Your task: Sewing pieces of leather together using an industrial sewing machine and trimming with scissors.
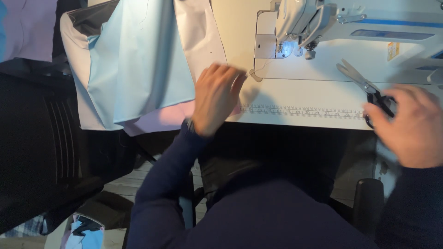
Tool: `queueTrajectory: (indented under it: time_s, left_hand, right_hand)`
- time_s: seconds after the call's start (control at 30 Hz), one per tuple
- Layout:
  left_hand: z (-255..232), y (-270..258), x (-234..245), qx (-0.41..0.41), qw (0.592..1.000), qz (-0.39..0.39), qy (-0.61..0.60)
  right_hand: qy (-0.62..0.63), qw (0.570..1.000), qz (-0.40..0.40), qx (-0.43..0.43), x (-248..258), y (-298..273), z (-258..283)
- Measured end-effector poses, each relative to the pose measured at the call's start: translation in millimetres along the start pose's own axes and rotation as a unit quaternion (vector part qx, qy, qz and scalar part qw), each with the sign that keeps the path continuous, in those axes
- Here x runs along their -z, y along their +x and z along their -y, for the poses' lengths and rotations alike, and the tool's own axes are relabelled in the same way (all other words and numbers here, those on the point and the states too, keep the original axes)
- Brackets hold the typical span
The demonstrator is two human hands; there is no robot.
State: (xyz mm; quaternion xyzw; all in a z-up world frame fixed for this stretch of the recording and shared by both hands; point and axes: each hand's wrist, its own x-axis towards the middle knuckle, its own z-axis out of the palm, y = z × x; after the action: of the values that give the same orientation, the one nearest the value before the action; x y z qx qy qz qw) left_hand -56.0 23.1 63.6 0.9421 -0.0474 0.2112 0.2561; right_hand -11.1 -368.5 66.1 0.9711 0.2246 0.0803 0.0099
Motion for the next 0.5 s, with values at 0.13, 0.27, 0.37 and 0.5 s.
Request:
queueTrajectory:
  time_s: [0.13, 0.27, 0.37, 0.5]
  left_hand:
    - [24.3, 41.9, -69.8, 0.003, 0.998, 0.058, 0.003]
    - [15.2, 57.4, -87.8, -0.004, 0.997, 0.079, -0.004]
    - [10.7, 57.5, -95.4, 0.004, 0.993, 0.116, 0.015]
    - [17.5, 44.0, -89.4, 0.009, 0.990, 0.129, 0.062]
  right_hand:
    - [0.221, 0.974, -0.032, 0.042, 31.8, 27.7, 68.9]
    - [0.228, 0.966, -0.063, 0.105, 12.7, 39.5, 85.8]
    - [0.253, 0.960, -0.054, 0.105, 2.0, 38.9, 83.3]
    - [0.272, 0.958, -0.036, 0.088, -6.4, 36.0, 71.3]
